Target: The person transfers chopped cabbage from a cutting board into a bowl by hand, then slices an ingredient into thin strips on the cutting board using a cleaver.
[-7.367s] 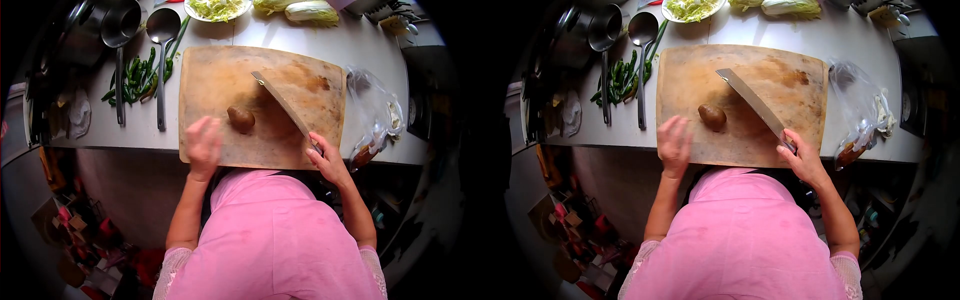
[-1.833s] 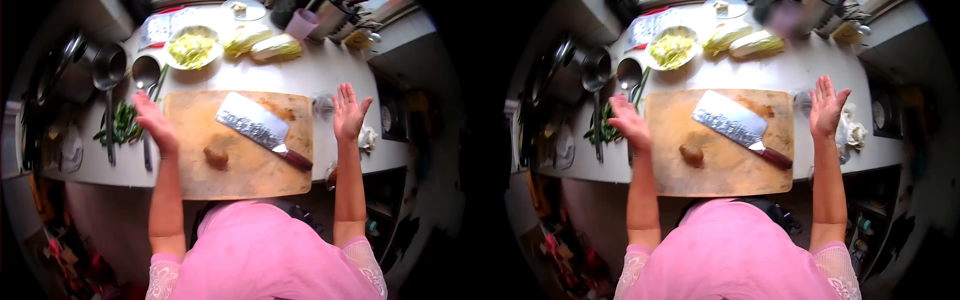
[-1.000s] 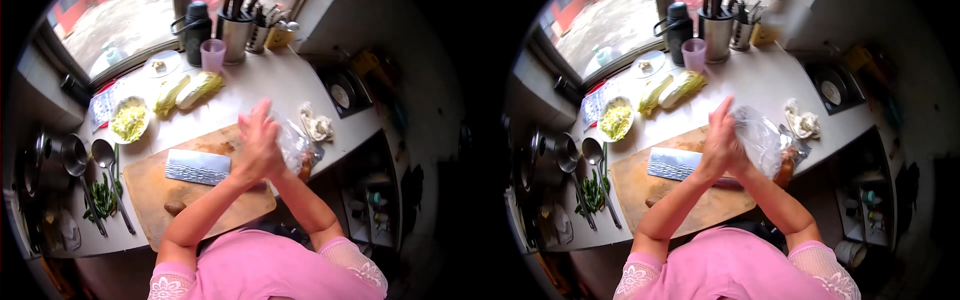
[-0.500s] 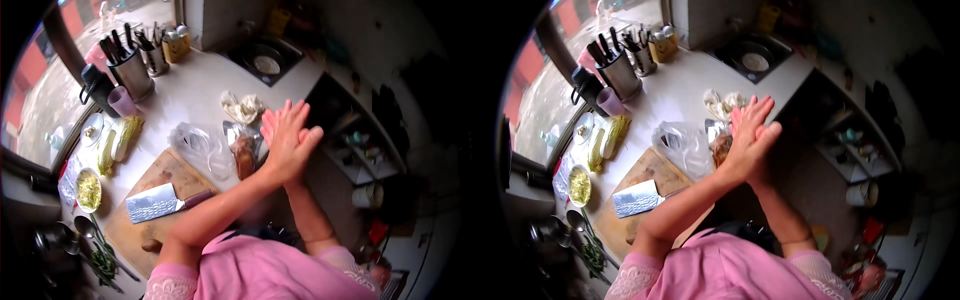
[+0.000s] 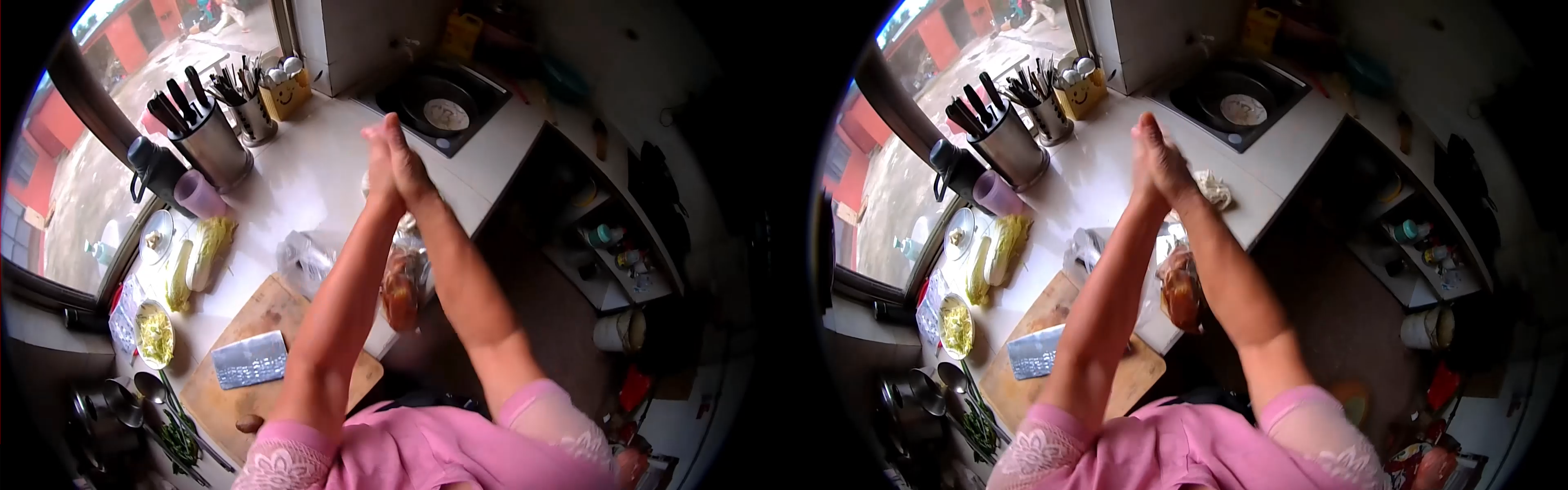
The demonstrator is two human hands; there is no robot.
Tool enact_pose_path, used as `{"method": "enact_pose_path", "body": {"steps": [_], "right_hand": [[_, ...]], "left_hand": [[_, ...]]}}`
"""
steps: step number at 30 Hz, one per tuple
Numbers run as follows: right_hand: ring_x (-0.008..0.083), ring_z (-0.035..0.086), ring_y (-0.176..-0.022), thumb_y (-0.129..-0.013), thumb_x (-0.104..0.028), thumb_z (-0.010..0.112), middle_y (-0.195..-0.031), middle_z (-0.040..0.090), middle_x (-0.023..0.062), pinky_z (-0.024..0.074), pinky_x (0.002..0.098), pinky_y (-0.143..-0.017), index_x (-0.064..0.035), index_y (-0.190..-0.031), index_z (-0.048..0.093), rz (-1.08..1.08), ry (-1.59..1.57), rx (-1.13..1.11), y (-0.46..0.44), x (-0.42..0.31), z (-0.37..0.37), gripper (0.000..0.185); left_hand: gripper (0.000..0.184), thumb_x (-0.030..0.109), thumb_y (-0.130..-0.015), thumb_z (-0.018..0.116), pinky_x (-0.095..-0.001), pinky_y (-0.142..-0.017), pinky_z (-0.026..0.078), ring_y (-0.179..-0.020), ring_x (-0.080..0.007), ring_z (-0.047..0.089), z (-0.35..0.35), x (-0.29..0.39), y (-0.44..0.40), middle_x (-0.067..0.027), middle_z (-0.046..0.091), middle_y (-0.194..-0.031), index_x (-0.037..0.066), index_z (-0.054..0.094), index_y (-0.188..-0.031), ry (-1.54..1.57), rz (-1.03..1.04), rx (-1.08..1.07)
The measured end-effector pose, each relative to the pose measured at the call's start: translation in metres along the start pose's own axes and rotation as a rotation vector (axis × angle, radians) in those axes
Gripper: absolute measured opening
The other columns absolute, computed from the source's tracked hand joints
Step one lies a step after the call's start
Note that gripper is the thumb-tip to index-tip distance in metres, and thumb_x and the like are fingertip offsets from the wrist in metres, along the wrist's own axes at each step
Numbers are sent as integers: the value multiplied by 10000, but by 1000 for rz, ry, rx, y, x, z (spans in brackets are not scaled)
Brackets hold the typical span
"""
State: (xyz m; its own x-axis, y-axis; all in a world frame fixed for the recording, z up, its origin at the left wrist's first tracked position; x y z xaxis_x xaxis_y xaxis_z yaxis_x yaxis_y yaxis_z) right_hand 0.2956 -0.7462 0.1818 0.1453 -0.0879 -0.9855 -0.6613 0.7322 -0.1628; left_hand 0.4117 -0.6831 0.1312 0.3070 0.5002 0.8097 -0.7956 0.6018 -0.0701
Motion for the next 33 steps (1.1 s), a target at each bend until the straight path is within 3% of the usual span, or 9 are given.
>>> {"method": "enact_pose_path", "body": {"steps": [3,5,7,10,25,28,31,32,33], "right_hand": [[274,265,-1341,-914,-602,286,-1430,302,195,168,338,-1107,73,-1339,340,25,-319,-428,45,-3,70,799],[323,284,-1324,-837,-718,257,-1409,336,204,174,477,-1099,22,-1334,380,282,-986,-357,74,-1,28,900],[355,286,-1316,-833,-722,251,-1377,375,216,185,533,-1083,21,-1326,386,296,-1148,-161,83,7,-35,902],[379,200,-1346,-841,-714,201,-1437,264,219,161,546,-1086,-64,-1403,275,348,-1071,114,104,24,-94,862],[393,239,-1324,-823,-736,224,-1421,304,192,172,575,-1071,-70,-1399,294,429,-1163,-124,173,-8,-6,884],[398,267,-1319,-850,-697,255,-1425,310,200,198,565,-1066,-56,-1393,304,399,-1193,-379,192,-22,25,841],[398,430,-1221,-887,-628,307,-1317,451,226,345,535,-1000,-9,-1308,433,381,-1140,-634,216,-24,55,758],[383,556,-1068,-907,-580,334,-1171,566,226,447,492,-905,8,-1096,581,448,-1085,-591,224,-17,66,665],[350,587,-977,-926,-522,350,-1088,597,208,473,450,-851,3,-985,584,447,-972,-654,233,-12,80,577]], "left_hand": [[751,608,-916,260,-340,-1070,212,-1278,-221,311,12,18,65,-94,329,-1403,40,227,-1407,63,-235,-75],[825,638,-901,190,-384,-1120,122,-1357,-277,195,-14,55,88,-136,189,-1483,14,107,-1434,321,-366,-2],[879,667,-878,166,-418,-1136,66,-1384,-316,102,-60,105,93,-171,107,-1499,-8,55,-1430,583,-243,70],[909,687,-862,155,-440,-1138,52,-1390,-320,72,-102,158,113,-185,91,-1499,-20,59,-1425,692,-80,53],[830,670,-868,223,-488,-1128,83,-1385,-336,108,-195,195,241,-187,126,-1493,76,145,-1442,526,-1,273],[844,673,-861,259,-496,-1125,88,-1376,-359,123,-217,209,275,-205,146,-1483,65,158,-1438,550,31,359],[853,668,-857,299,-487,-1123,109,-1368,-361,151,-245,227,319,-213,182,-1468,45,182,-1427,542,91,386],[858,669,-855,303,-482,-1124,113,-1366,-359,157,-256,233,333,-211,187,-1466,39,185,-1425,534,113,400],[867,674,-848,320,-475,-1125,117,-1362,-352,175,-269,238,350,-207,212,-1457,29,209,-1416,532,141,452]]}}
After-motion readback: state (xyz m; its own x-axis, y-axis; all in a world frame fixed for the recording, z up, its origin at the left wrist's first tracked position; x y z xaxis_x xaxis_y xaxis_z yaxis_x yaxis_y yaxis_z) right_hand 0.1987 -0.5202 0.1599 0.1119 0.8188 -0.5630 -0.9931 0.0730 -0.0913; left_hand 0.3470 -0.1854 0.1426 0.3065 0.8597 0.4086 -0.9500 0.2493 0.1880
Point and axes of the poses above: each hand's wrist, its own y-axis away from the middle knuckle, its own z-axis out of the palm, x = y × z, the point moved 9 cm from there along -y, towards the middle knuckle
